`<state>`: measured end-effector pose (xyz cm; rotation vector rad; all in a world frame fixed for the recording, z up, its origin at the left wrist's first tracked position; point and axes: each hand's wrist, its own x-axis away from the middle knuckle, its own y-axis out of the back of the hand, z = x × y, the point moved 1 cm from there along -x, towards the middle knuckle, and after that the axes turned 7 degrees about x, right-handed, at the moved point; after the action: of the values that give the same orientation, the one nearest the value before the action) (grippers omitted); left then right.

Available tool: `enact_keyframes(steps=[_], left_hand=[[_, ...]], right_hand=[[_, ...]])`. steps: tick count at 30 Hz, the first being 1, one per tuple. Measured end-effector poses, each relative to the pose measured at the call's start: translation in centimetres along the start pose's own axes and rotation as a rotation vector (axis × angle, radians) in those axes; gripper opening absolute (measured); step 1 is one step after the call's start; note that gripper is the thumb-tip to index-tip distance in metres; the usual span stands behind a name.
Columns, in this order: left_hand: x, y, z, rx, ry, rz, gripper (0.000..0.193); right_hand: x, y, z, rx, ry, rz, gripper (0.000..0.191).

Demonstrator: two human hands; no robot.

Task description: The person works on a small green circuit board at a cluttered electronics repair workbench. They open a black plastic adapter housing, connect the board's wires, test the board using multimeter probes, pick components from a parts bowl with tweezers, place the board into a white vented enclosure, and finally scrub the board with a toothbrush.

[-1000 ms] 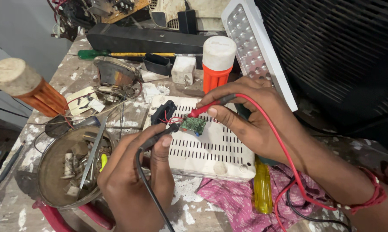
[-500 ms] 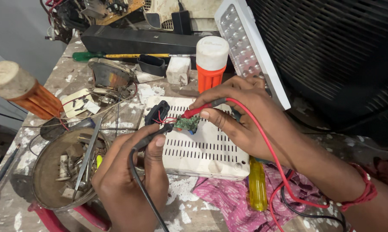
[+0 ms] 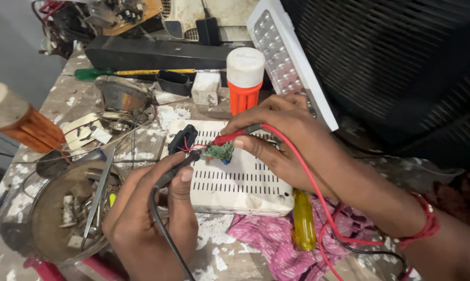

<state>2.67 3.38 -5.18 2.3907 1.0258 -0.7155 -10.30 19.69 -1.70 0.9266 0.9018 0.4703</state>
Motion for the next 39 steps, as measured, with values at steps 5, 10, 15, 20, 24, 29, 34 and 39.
enact_keyframes(steps=[5, 10, 15, 20, 24, 29, 34, 39], left_hand=[[-0.1, 0.2, -0.3, -0.022, 0.027, 0.008, 0.019], [-0.4, 0.3, -0.4, -0.023, -0.047, 0.040, 0.022], [-0.4, 0.0, -0.3, 0.021, -0.106, 0.065, 0.033], [-0.6, 0.5, -0.1, 0.129, -0.147, 0.206, 0.062], [-0.5, 0.5, 0.1, 0.133, -0.222, 0.251, 0.059], [-0.5, 0.6, 0.4, 0.168, -0.180, 0.366, 0.072], [-0.7, 0.3, 0.3, 0.007, -0.244, 0.394, 0.081], [-0.6, 0.2, 0.6, -0.097, -0.220, 0.480, 0.096]], right_hand=[[0.1, 0.6, 0.1, 0.018, 0.103, -0.022, 0.022], [0.5, 1.7, 0.5, 0.046, 0.279, -0.055, 0.022], [0.4, 2.1, 1.0, 0.179, 0.419, -0.062, 0.033], [0.6, 1.9, 1.9, 0.193, 0.451, -0.139, 0.030], [0.7, 1.5, 2.6, 0.167, 0.465, -0.132, 0.039], [1.1, 1.2, 3.0, -0.094, 0.331, -0.066, 0.045], [1.3, 1.2, 3.6, -0.263, 0.193, -0.024, 0.034], [1.7, 0.6, 4.4, -0.542, -0.054, 0.063, 0.046]])
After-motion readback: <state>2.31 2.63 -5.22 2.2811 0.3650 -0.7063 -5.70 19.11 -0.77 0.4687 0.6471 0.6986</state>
